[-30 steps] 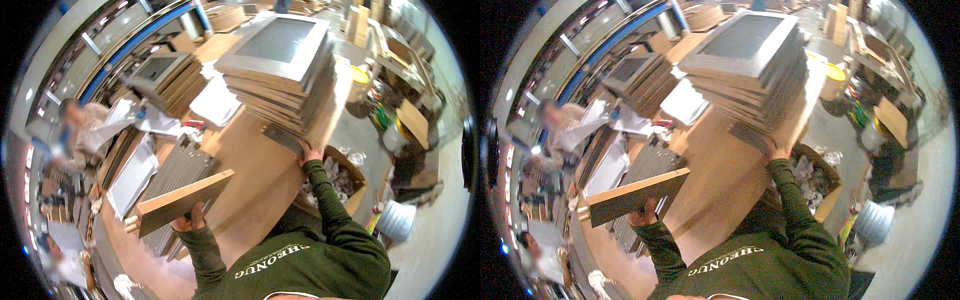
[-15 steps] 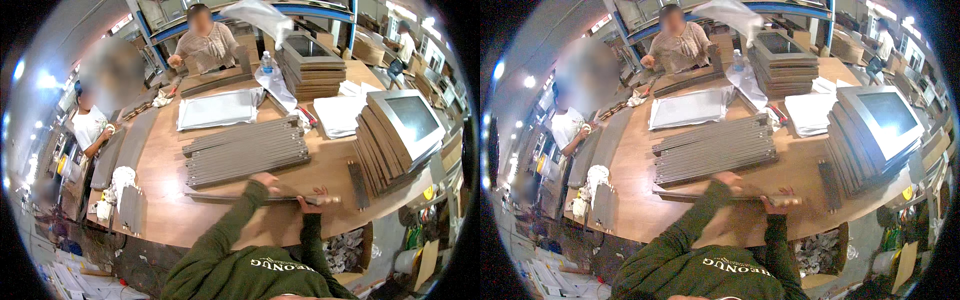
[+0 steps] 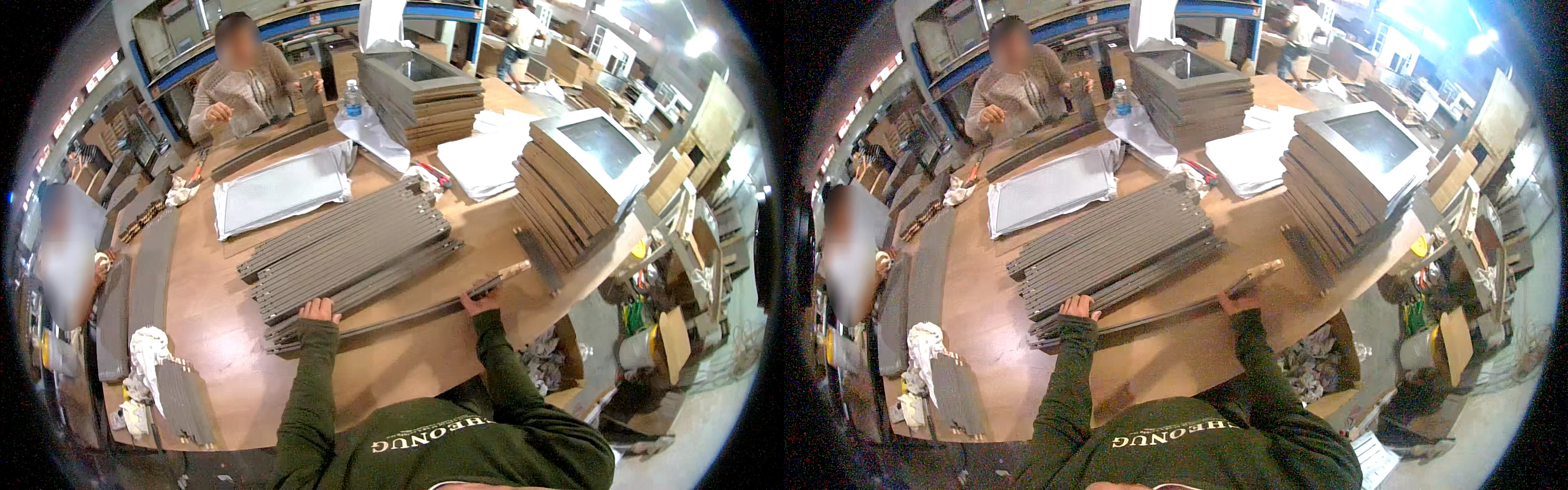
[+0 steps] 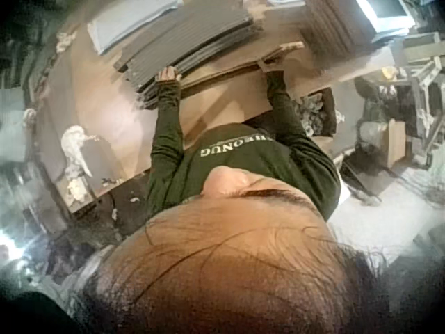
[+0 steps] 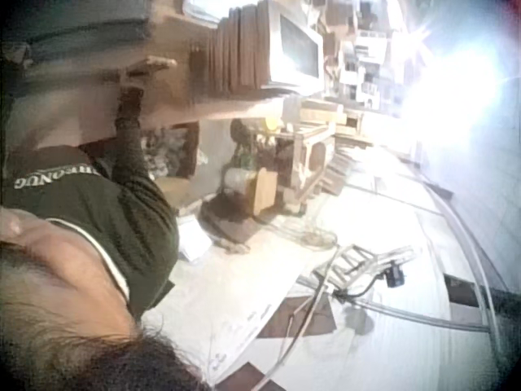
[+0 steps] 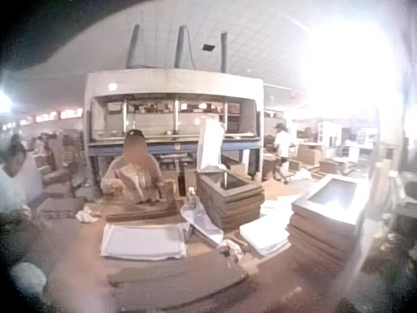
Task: The person handles and organizes wooden frame components and panels on a workbench, placing items into a box and arranging finished pieces in a stack.
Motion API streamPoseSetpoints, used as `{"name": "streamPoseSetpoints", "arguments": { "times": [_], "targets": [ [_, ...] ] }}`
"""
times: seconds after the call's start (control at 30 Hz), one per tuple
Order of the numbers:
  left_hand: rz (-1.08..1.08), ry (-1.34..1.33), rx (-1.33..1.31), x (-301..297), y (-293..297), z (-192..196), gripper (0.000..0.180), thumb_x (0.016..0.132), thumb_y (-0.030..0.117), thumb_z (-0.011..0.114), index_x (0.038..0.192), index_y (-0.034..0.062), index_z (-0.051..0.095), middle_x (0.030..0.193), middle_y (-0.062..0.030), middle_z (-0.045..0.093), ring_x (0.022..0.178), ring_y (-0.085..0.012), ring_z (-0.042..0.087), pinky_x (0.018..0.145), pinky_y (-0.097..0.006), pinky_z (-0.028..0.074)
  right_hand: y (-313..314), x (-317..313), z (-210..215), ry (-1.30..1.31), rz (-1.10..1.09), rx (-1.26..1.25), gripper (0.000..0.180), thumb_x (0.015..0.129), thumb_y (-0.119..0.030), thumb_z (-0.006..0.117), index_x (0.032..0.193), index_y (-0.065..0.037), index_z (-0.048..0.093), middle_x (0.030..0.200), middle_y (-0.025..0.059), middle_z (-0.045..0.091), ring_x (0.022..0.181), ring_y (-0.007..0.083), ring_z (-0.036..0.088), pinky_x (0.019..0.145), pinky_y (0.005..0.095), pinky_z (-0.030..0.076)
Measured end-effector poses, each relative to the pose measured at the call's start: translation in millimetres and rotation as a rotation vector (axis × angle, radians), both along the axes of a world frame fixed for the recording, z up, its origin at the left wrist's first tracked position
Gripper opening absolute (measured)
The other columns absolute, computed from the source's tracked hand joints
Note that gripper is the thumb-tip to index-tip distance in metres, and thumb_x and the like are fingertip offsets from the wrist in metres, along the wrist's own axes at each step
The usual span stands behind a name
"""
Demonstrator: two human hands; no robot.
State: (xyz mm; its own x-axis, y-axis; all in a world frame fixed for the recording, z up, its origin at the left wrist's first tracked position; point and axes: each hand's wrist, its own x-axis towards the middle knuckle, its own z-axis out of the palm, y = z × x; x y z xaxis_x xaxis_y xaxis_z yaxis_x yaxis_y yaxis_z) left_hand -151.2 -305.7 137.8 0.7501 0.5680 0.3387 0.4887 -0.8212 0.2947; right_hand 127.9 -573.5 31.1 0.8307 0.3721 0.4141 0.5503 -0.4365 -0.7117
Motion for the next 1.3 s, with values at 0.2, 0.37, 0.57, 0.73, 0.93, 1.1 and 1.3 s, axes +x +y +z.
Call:
{"name": "streamPoseSetpoints", "arguments": {
  "times": [0.2,0.37,0.57,0.73,0.93,1.1,1.3],
  "targets": [
    [-0.224,0.334,0.128,7,9,-4,0.018,0.07,0.013,0.059,0.085,0.0069,0.052,0.08,-0.0126,0.049,0.081,-0.028,0.051,0.071,-0.041,0.041,-1,1,-12,0.134,-0.024,-0.05,0.062,0.065,-0.034,0.068,0.11,-0.002,0.038,0.1,0.012,0.049,0.082,0.0206,0.048,0.076,0.0372,0.042],
    [-0.444,0.497,0.136,-18,-4,54,0.022,0.074,0.025,0.053,0.085,0.0054,0.054,0.074,-0.0198,0.056,0.075,-0.0335,0.056,0.067,-0.043,0.042,-1,-19,21,0.115,-0.002,0.016,0.069,0.065,-0.04,0.067,0.113,-0.001,0.036,0.099,0.013,0.048,0.088,0.0245,0.047,0.078,0.0384,0.042],
    [-0.315,0.78,-0.144,-26,26,-9,0.041,0.072,0.02,0.058,0.109,0.0073,0.046,0.07,-0.0191,0.054,0.067,-0.0335,0.054,0.058,-0.043,0.043,-22,-53,77,0.133,0.203,0.163,0.044,0.06,-0.033,0.072,0.087,-0.009,0.047,0.084,0.0064,0.046,0.082,0.0181,0.046,0.068,0.0356,0.04],
    [-0.393,0.653,-0.148,-22,27,-22,0.057,0.069,0.018,0.062,0.12,0.0116,0.038,0.084,-0.0222,0.053,0.071,-0.0351,0.053,0.06,-0.046,0.042,-26,-63,94,0.242,0.208,0.318,0.051,0.059,-0.031,0.075,0.091,-0.007,0.045,0.085,0.0056,0.045,0.081,0.0165,0.045,0.069,0.0346,0.039],
    [-0.438,0.278,-0.055,-27,9,70,0.063,0.057,0.021,0.066,0.114,0.0038,0.043,0.086,-0.0198,0.052,0.08,-0.0365,0.051,0.068,-0.044,0.041,-10,-63,136,-0.02,0.024,0.447,0.086,0.056,-0.036,0.078,0.119,-0.006,0.03,0.097,0.0059,0.046,0.086,0.0179,0.049,0.077,0.0329,0.04],
    [-0.376,-0.102,0.13,-18,13,122,0.057,0.05,0.022,0.068,0.102,0.0053,0.05,0.083,-0.0173,0.051,0.075,-0.0351,0.052,0.062,-0.042,0.043,20,-43,168,0.165,0.289,0.675,0.083,0.058,-0.026,0.078,0.121,-0.007,0.027,0.102,0.0068,0.048,0.089,0.0167,0.049,0.08,0.0311,0.041],
    [-0.3,-0.111,0.295,-30,-2,164,0.057,0.049,0.017,0.066,0.103,0.0096,0.051,0.075,-0.0126,0.053,0.064,-0.0315,0.054,0.052,-0.038,0.044,23,-23,214,-0.006,0.263,0.57,0.078,0.056,-0.021,0.077,0.119,-0.009,0.032,0.1,0.0074,0.051,0.093,0.0172,0.048,0.081,0.0318,0.04]
  ]
}}
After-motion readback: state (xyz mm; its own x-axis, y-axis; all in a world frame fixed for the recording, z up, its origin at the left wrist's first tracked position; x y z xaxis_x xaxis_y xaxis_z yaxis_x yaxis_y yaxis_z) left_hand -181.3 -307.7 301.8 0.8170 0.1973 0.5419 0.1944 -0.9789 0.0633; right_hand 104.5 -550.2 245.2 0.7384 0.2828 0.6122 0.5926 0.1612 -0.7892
